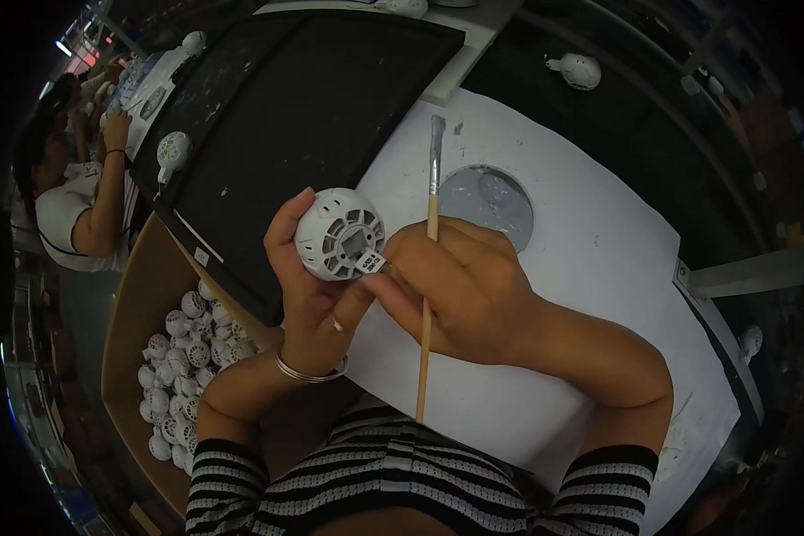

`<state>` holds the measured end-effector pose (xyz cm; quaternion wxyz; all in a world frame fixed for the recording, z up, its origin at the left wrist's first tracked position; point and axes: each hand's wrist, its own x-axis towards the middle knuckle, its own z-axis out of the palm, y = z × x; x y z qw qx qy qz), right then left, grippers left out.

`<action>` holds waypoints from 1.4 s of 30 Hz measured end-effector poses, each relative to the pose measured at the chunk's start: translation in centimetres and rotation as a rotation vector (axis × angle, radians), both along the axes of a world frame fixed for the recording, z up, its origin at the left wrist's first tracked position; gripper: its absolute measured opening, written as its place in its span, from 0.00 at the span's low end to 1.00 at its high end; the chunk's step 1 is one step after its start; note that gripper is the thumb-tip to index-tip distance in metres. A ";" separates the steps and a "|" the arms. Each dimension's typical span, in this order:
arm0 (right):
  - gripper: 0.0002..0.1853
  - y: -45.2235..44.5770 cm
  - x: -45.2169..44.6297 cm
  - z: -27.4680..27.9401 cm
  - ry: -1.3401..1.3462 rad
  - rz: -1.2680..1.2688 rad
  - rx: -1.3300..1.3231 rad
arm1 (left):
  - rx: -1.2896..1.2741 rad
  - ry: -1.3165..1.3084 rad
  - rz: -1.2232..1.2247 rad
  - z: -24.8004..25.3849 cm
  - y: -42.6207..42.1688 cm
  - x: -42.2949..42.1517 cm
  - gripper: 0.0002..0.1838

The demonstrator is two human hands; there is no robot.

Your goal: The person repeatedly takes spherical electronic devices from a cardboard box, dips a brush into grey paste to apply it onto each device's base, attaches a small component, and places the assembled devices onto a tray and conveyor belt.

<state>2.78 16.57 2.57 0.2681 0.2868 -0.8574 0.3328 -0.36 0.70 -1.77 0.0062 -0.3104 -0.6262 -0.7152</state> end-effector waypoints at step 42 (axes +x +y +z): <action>0.19 1.2 -0.2 1.6 -0.339 -0.036 0.063 | -0.305 -0.478 -0.412 1.4 -1.0 -1.0 0.31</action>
